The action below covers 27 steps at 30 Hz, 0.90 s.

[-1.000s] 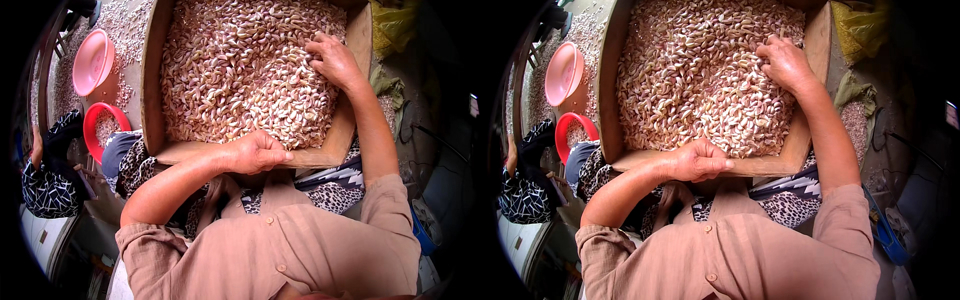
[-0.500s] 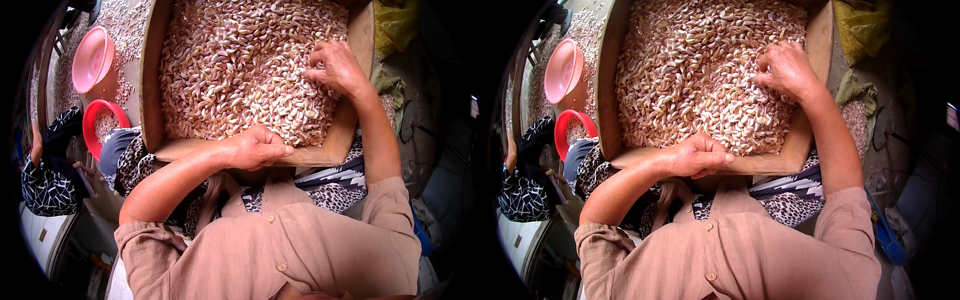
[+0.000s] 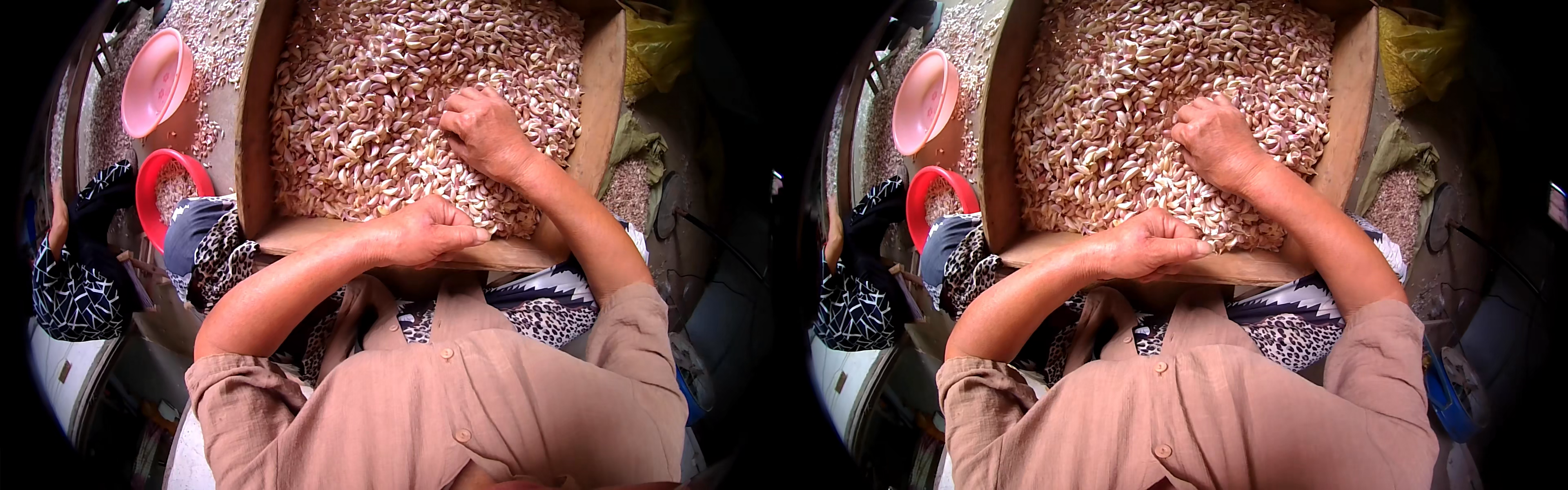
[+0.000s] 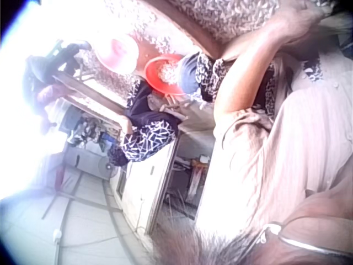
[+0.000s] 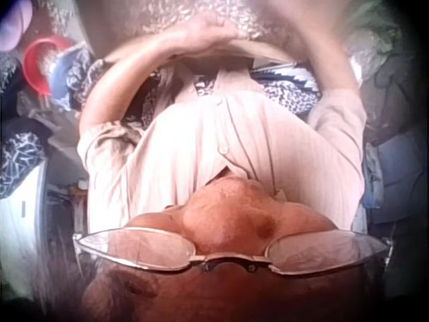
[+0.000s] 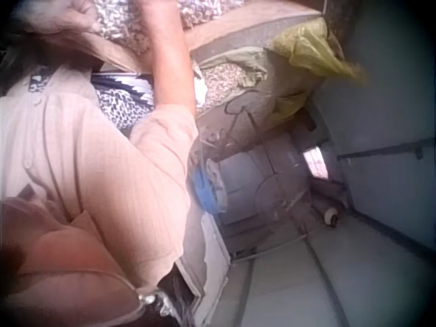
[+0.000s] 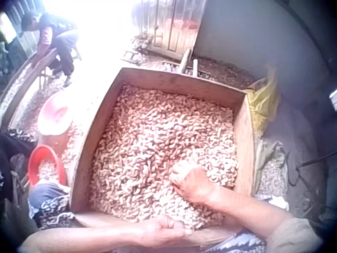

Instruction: The person sorts garlic cloves in a wooden tray by hand, picking out specific cloves and placing them into a red plastic bowl, then shakes the tray to rearrange the remaining cloves.

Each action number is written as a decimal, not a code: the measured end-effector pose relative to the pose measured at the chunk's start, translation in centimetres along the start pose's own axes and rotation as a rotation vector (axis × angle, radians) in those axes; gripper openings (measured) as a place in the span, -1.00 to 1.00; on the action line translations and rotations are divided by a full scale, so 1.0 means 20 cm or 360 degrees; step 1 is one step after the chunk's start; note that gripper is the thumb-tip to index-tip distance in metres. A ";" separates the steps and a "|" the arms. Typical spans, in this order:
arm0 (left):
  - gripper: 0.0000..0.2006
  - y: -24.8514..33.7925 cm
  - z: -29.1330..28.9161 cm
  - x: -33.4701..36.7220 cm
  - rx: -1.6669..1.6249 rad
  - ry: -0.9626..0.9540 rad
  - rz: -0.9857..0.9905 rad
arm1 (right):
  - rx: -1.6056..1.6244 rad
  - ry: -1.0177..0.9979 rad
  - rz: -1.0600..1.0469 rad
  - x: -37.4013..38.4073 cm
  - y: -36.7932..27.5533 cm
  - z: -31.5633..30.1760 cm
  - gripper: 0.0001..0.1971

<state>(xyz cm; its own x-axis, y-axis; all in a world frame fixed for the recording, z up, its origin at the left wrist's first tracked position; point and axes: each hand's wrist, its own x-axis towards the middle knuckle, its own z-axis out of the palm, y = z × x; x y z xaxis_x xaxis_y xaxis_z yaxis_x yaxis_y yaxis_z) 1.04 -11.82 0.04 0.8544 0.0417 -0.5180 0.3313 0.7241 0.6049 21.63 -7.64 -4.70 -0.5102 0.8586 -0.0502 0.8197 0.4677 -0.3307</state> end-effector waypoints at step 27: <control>-0.52 0.00 0.00 0.01 0.0012 0.0275 0.0023 | -0.0165 -0.0045 -0.0051 -0.01 -0.04 0.05 -0.98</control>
<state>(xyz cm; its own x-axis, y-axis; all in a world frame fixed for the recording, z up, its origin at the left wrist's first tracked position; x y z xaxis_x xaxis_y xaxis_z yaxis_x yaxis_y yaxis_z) 1.16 -11.79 -0.11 0.7775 0.1704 -0.6053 0.3231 0.7176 0.6170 20.79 -8.38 -5.36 -0.5427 0.8371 -0.0684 0.8245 0.5155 -0.2334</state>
